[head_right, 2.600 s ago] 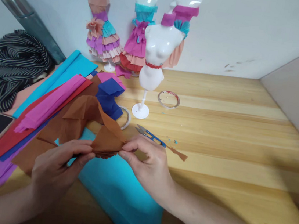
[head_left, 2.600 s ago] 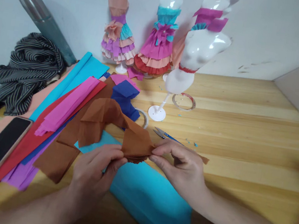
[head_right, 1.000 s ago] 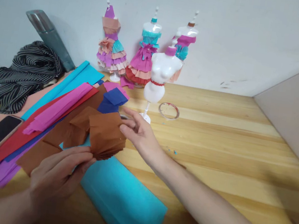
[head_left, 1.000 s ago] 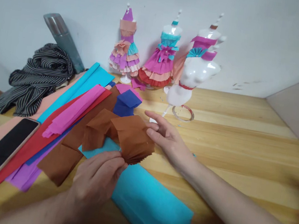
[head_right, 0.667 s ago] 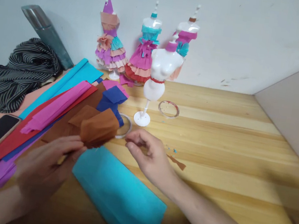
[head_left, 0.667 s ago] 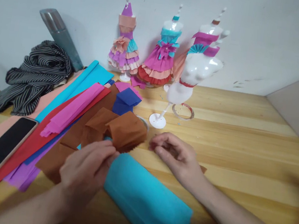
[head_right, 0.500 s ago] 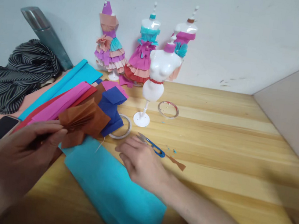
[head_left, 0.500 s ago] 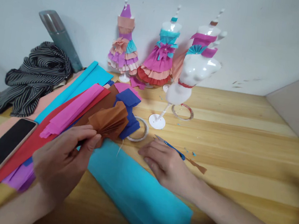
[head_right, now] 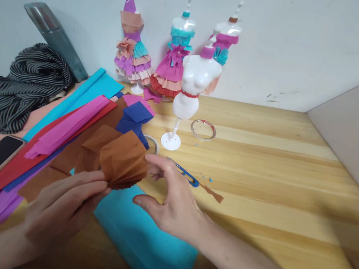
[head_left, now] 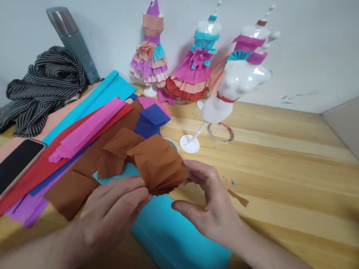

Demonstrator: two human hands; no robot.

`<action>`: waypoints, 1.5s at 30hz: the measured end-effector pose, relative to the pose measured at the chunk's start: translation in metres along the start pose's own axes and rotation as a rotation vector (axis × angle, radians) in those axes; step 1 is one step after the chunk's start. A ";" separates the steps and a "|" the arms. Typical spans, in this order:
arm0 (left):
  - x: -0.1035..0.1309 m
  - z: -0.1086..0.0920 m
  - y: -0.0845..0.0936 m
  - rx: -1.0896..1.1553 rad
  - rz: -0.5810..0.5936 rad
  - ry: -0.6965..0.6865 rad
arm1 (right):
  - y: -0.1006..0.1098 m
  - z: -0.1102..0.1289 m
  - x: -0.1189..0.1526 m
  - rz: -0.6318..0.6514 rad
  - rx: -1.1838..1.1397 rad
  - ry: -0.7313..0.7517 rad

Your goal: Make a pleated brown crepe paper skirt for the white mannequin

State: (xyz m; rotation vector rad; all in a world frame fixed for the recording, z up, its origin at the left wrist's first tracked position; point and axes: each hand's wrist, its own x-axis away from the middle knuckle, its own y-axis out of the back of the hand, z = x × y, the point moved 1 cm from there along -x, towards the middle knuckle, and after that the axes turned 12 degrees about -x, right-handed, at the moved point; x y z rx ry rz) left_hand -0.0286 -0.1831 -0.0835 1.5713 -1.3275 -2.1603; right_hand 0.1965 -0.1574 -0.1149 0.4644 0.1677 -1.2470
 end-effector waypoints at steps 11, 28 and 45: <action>0.002 -0.002 0.002 0.080 0.033 -0.018 | 0.004 0.008 -0.009 0.071 -0.060 0.038; -0.026 -0.004 0.003 0.417 0.193 0.234 | 0.001 0.010 -0.009 0.060 -0.097 0.176; -0.026 -0.004 0.002 0.421 0.167 0.277 | -0.004 0.007 -0.004 0.011 -0.143 0.080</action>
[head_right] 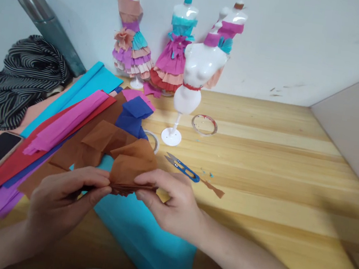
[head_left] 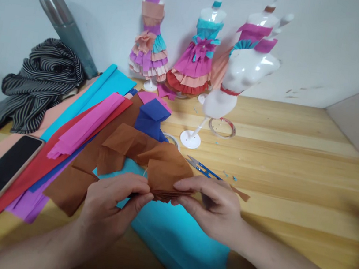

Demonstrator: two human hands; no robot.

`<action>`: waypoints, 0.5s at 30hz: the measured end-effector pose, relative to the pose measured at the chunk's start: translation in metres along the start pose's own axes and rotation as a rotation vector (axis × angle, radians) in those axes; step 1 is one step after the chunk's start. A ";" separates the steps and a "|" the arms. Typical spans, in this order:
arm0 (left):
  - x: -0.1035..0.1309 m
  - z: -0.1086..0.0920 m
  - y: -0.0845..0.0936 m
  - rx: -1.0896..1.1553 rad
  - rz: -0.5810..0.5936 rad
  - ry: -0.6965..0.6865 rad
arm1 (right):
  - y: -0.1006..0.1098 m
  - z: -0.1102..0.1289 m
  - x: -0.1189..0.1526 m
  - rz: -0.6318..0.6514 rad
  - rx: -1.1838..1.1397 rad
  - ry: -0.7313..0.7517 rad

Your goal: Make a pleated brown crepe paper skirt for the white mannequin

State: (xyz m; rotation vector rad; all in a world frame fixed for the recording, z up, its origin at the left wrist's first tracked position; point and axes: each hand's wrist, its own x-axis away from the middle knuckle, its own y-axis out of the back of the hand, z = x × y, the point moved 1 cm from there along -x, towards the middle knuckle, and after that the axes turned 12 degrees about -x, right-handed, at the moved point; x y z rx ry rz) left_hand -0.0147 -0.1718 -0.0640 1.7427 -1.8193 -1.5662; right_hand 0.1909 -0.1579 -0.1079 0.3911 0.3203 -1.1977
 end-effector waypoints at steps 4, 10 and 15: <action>0.003 0.000 0.000 -0.089 -0.027 -0.053 | -0.001 -0.001 0.001 -0.011 -0.066 -0.060; 0.005 0.000 -0.001 -0.143 -0.022 -0.055 | -0.005 0.006 -0.005 -0.056 -0.118 -0.092; 0.005 0.000 -0.005 -0.136 -0.060 -0.018 | -0.007 0.002 -0.001 -0.172 -0.094 -0.183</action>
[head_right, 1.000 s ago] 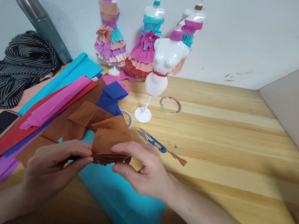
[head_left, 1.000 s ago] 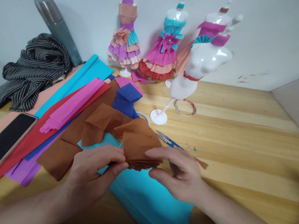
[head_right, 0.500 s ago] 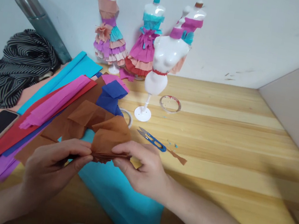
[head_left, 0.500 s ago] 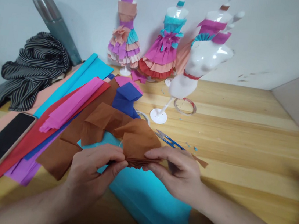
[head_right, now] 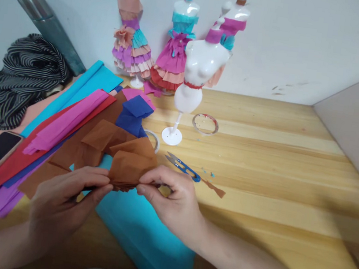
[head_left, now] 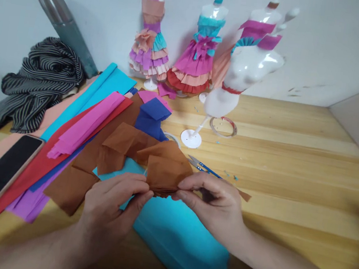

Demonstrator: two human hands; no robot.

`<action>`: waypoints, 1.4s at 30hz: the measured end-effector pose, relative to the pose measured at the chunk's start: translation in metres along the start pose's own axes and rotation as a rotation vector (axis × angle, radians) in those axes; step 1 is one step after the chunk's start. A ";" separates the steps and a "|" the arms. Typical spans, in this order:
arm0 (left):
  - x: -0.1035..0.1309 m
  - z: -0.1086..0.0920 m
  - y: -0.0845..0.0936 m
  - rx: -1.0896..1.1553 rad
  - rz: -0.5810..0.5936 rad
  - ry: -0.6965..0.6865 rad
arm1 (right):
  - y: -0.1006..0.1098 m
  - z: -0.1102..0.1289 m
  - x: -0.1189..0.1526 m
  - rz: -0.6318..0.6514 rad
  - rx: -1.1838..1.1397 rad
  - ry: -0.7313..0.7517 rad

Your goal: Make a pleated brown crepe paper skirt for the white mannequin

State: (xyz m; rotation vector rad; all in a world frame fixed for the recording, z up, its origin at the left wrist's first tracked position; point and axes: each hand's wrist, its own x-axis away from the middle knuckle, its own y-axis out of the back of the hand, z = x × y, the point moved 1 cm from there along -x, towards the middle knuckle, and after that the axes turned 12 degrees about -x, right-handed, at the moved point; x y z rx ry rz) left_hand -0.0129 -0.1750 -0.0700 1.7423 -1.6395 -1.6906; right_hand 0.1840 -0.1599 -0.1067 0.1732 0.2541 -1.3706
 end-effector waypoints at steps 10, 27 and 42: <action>0.003 0.002 -0.002 0.045 -0.077 0.036 | 0.001 -0.005 -0.003 -0.097 -0.124 -0.172; 0.007 0.005 -0.008 -0.023 -0.104 -0.071 | 0.003 -0.007 -0.001 -0.171 -0.077 -0.111; 0.012 0.009 -0.014 -0.145 -0.139 -0.092 | 0.004 -0.009 0.001 -0.123 -0.016 0.036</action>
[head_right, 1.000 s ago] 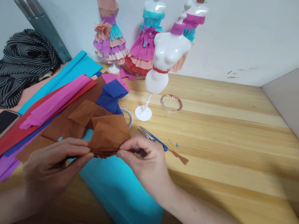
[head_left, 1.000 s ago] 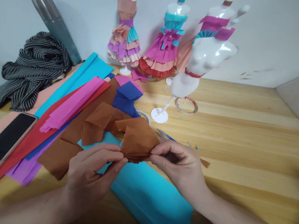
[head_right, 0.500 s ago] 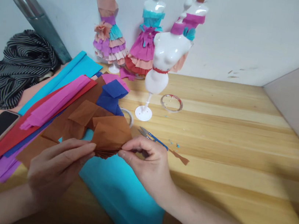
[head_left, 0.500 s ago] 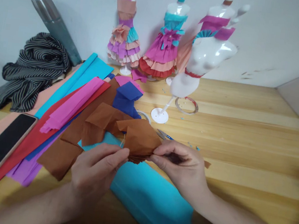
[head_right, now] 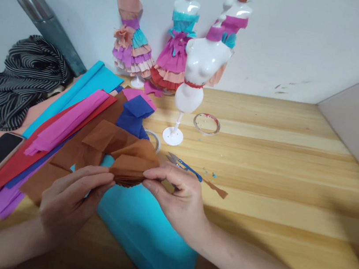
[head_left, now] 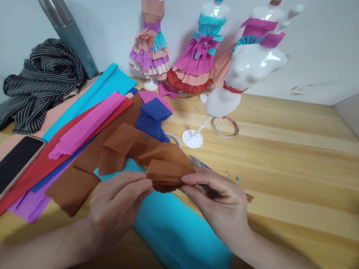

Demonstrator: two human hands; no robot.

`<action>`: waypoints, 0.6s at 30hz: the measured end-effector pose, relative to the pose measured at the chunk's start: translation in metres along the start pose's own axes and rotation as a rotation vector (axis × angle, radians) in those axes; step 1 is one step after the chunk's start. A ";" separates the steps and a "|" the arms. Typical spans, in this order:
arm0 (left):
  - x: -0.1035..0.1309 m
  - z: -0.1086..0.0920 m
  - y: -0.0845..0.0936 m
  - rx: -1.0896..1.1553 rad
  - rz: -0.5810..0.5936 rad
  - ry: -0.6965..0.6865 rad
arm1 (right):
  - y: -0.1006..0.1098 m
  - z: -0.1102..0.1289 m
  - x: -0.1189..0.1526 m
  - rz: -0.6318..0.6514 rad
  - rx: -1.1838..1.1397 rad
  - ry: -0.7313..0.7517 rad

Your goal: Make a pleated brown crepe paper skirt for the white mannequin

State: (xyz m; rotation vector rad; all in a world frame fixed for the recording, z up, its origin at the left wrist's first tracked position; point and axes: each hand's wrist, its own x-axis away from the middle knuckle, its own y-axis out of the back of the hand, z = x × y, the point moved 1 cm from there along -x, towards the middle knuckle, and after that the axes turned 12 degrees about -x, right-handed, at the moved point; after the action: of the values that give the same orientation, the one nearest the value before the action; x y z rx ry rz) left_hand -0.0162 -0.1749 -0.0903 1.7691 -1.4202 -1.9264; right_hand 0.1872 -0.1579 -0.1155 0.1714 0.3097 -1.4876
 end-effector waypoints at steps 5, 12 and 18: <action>0.011 0.005 0.002 -0.029 -0.006 -0.111 | 0.001 -0.002 -0.001 0.020 0.062 0.064; 0.012 0.007 0.002 -0.045 0.027 -0.191 | 0.000 0.002 -0.004 0.026 0.126 0.139; 0.009 0.005 0.001 -0.119 -0.023 -0.247 | 0.001 0.000 -0.003 -0.004 0.178 0.152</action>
State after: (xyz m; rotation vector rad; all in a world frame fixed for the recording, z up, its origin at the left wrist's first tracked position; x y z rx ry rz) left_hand -0.0234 -0.1790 -0.0967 1.5458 -1.3273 -2.2555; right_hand 0.1879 -0.1546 -0.1145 0.4281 0.2999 -1.5094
